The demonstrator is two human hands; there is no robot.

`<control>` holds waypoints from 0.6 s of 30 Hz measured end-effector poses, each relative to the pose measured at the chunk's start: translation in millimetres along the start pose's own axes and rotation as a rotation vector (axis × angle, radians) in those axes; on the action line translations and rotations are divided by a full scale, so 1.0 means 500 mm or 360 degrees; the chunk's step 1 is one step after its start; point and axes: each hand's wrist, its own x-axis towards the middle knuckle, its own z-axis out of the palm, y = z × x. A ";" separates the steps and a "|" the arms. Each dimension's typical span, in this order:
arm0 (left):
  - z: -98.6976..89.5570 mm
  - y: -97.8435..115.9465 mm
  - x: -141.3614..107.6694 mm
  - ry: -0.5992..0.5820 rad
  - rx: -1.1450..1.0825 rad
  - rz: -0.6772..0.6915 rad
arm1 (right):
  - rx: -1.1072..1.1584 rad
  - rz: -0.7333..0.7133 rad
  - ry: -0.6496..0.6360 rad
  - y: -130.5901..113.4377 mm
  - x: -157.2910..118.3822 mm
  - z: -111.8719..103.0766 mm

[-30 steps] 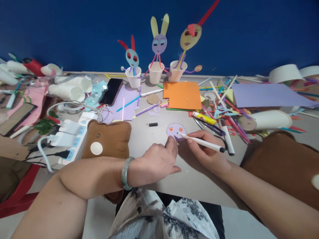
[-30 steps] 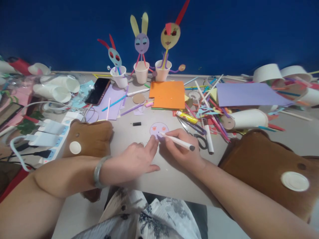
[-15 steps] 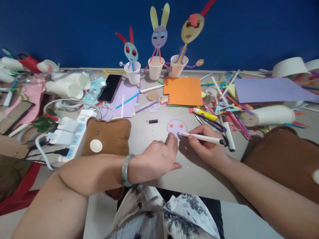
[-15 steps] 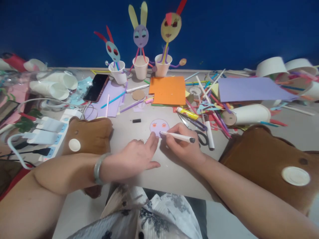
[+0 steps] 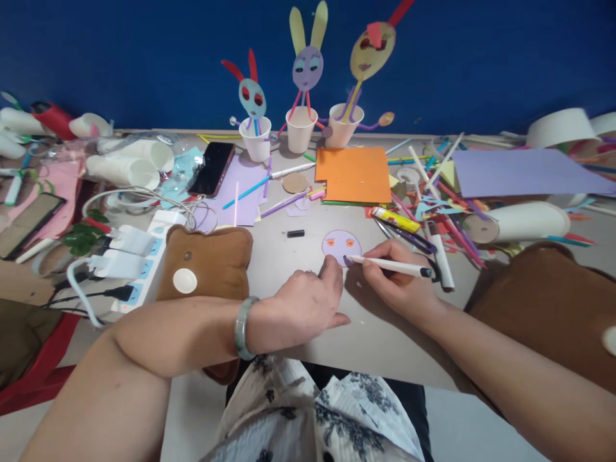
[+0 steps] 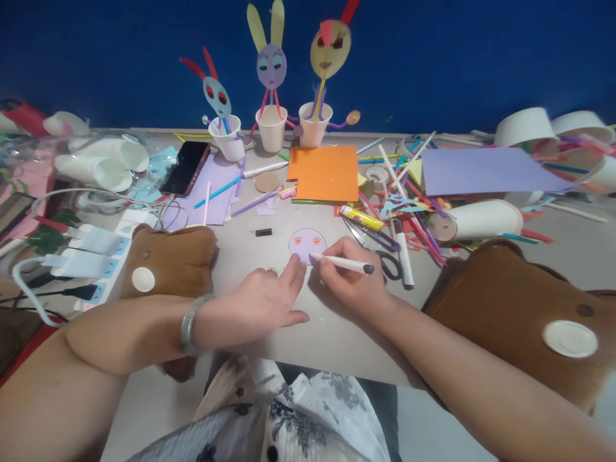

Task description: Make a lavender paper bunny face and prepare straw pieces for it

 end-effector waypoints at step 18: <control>0.002 0.000 -0.001 0.0009 0.0038 0.0009 | -0.0003 -0.0012 -0.0018 0.008 -0.003 0.002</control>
